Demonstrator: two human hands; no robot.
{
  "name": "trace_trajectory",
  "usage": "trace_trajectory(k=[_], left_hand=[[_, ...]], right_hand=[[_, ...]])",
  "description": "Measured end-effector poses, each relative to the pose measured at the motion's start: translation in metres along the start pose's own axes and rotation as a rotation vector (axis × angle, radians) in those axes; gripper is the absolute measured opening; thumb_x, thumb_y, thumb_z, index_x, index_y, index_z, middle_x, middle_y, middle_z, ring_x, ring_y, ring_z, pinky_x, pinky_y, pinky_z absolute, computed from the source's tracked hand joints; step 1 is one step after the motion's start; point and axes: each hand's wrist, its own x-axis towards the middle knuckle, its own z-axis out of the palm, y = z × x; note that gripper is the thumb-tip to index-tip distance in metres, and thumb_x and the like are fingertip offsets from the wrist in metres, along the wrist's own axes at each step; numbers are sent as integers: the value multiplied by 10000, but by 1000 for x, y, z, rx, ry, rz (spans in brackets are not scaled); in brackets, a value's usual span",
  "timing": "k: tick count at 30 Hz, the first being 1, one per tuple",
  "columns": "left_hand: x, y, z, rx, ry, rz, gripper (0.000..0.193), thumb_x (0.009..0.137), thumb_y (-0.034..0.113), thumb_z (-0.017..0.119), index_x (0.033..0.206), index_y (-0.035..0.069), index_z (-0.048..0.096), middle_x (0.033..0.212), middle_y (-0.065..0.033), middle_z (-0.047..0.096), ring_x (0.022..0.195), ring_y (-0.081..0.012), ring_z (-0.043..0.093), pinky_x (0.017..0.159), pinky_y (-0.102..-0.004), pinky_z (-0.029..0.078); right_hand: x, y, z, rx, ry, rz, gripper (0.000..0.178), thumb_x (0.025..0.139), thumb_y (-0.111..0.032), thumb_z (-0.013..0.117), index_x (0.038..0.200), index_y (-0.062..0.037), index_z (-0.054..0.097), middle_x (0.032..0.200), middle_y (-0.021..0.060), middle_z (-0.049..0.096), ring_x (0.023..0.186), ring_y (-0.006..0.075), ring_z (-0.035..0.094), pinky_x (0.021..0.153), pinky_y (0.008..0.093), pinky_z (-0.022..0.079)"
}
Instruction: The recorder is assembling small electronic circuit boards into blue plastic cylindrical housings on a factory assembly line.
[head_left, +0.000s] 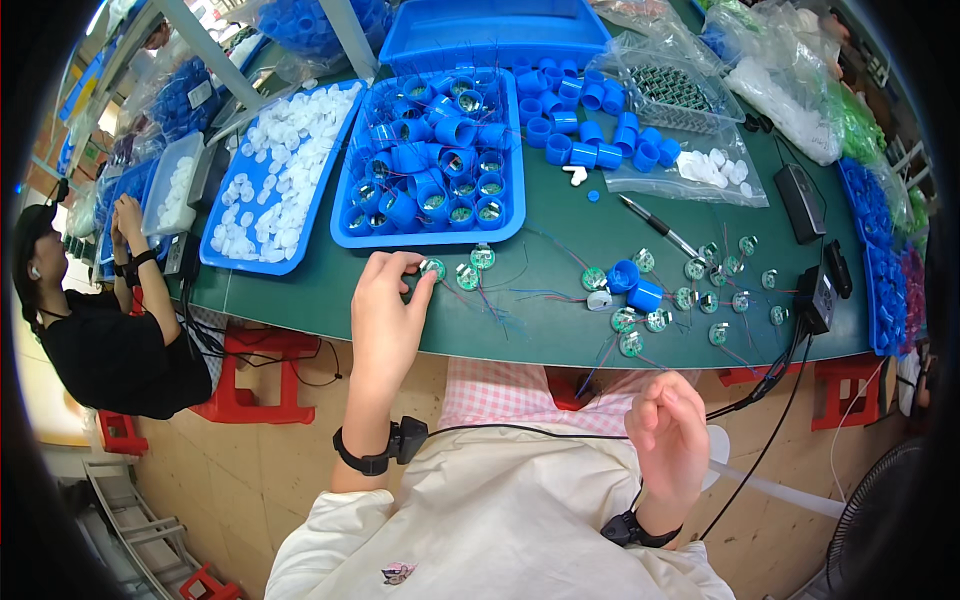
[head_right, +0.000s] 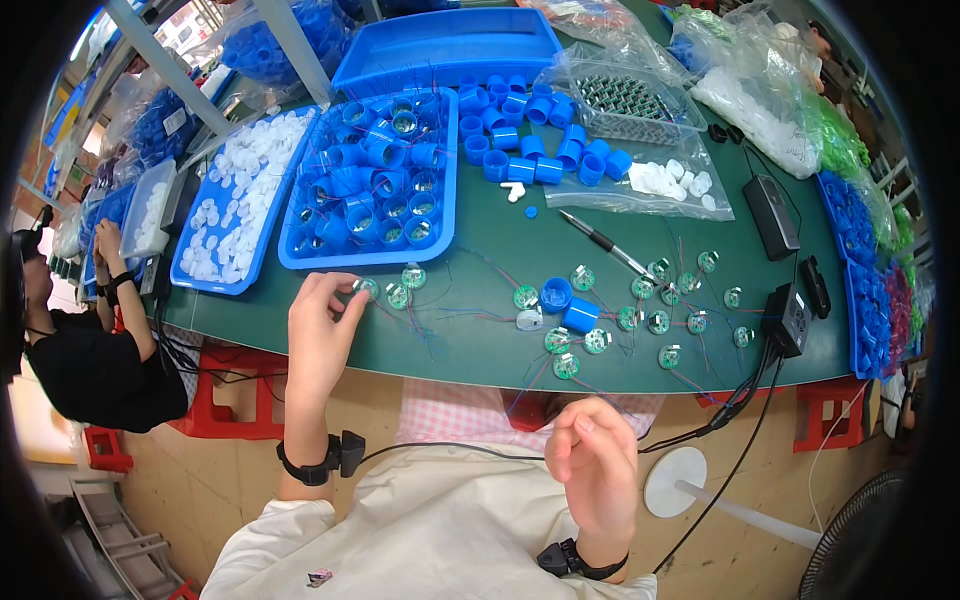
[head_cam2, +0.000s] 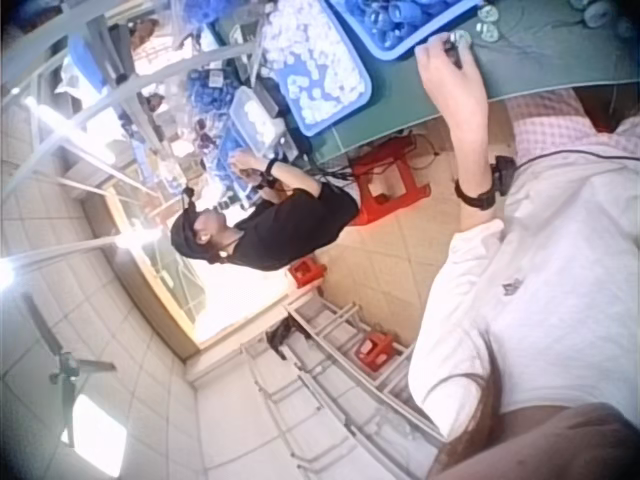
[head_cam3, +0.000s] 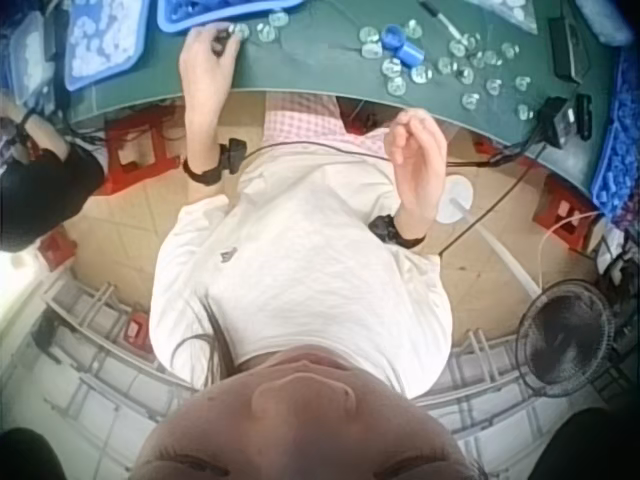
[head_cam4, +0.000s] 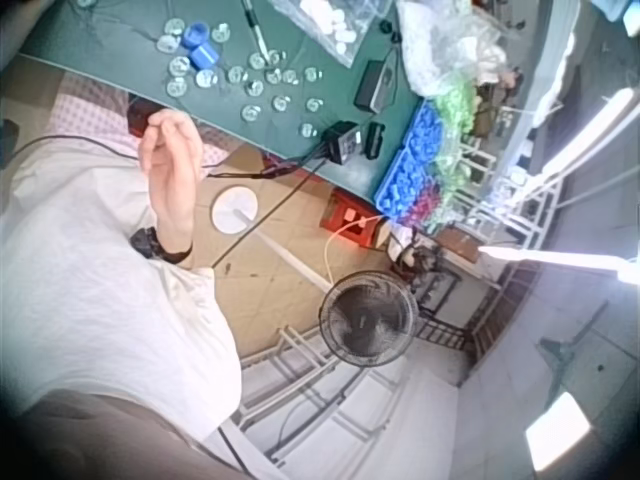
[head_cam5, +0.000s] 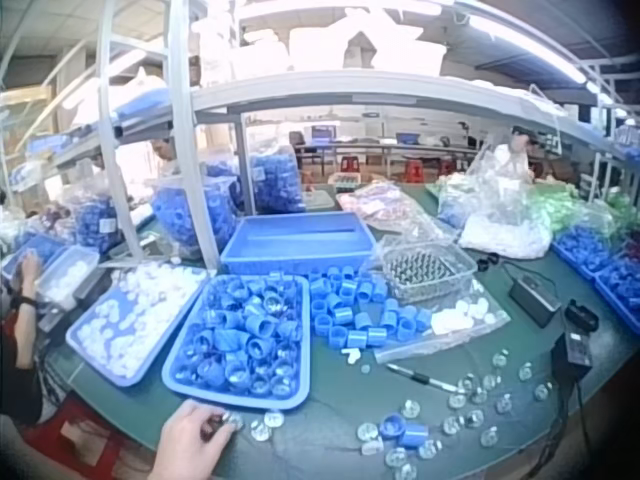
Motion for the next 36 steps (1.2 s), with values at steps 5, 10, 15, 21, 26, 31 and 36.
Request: trace_trajectory(k=[5, 10, 15, 21, 26, 31, 36], left_hand=[[-10, 9, -9, -285, 105, -94, 156, 733, 12, 631, 874, -12, 570, 794, -80, 582, 668, -140, 542, 628, -252, 438], [-27, 64, -23, -282, 217, 332, 271, 618, -57, 629, 873, 20, 578, 807, -102, 561, 735, -229, 570, 641, -305, 467], [-51, 101, -1, -457, 63, 605, 368, 572, -50, 672, 922, 46, 614, 820, -74, 567, 708, -215, 557, 579, -289, 462], [-39, 125, 8, -669, -252, 626, 349, 634, -27, 680, 971, 30, 608, 809, -84, 582, 731, -238, 578, 626, -298, 484], [29, 126, 14, -477, -234, 725, 281, 698, 22, 601, 977, 3, 570, 909, -137, 597, 833, -265, 593, 734, -330, 470], [122, 93, 60, 232, -48, 712, 301, 653, 136, 693, 938, 87, 607, 1006, -90, 497, 950, -282, 434, 811, -387, 358], [146, 83, 82, 379, 13, 773, 253, 606, 159, 734, 837, 108, 645, 1022, -75, 499, 967, -268, 430, 800, -373, 344]], right_hand=[[1, 3, -4, -61, -23, -10, 171, 869, -132, 461, 905, 19, 532, 640, 61, 513, 509, 127, 459, 492, 233, 360], [4, 11, 22, -438, -69, -172, 190, 833, -12, 529, 1014, 41, 544, 828, 115, 589, 706, 156, 570, 655, 253, 469], [8, 15, 33, -412, -173, -305, 259, 794, 65, 565, 1047, 47, 510, 1038, 124, 544, 944, 142, 548, 786, 261, 459], [12, 8, 8, -199, 43, -301, 215, 857, -17, 513, 1060, 38, 468, 942, 95, 571, 885, 159, 573, 747, 253, 470], [12, -4, -18, 105, 48, -302, 250, 884, -132, 524, 1088, 1, 469, 984, 123, 575, 841, 185, 560, 784, 347, 469], [7, -9, -21, 276, 41, -271, 242, 880, -177, 540, 1063, -33, 472, 981, 95, 559, 861, 176, 515, 805, 363, 432], [6, -6, -26, 371, -1, -227, 204, 871, -181, 557, 1020, -61, 488, 950, 82, 549, 870, 177, 505, 804, 369, 412]])
